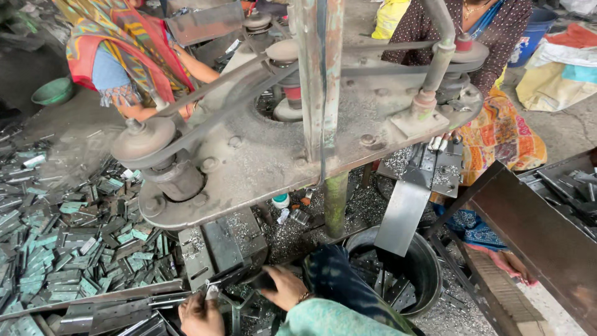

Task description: The person repeatedly picks up small metal brackets from a large pile, places them into a press machine, and operates the machine to process them. The processed brackets are then dropped into a bucket below.

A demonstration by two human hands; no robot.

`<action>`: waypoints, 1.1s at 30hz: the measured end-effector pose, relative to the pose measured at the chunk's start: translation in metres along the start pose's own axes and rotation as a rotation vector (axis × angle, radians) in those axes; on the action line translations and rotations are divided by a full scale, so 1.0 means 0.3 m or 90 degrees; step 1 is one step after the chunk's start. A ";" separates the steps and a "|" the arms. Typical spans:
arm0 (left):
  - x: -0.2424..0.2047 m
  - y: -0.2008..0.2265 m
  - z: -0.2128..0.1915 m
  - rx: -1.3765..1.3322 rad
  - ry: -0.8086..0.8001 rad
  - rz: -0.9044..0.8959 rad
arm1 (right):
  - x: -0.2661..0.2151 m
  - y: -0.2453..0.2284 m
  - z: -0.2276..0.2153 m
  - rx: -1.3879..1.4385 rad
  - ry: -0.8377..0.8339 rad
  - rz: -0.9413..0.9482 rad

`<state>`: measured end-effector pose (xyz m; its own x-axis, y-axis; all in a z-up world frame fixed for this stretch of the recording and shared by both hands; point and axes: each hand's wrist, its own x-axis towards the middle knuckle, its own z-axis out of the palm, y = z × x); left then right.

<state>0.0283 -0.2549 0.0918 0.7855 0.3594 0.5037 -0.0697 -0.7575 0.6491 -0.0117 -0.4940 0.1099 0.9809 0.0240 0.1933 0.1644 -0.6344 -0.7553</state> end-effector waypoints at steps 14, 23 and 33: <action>0.218 0.080 0.003 0.175 -0.093 0.179 | 0.179 -0.068 -0.082 -0.080 0.114 -0.116; 0.011 0.154 -0.033 0.262 -0.291 0.166 | 0.176 -0.091 0.143 -0.216 -0.054 -0.244; 0.101 0.087 0.102 0.364 -0.400 0.187 | -0.110 -0.090 -0.067 -0.244 -0.254 0.030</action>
<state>0.0692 -0.2805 0.1065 0.9875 -0.1281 0.0915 -0.1352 -0.9879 0.0756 -0.0505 -0.4933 0.1365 0.9620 0.2323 -0.1434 0.1428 -0.8759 -0.4609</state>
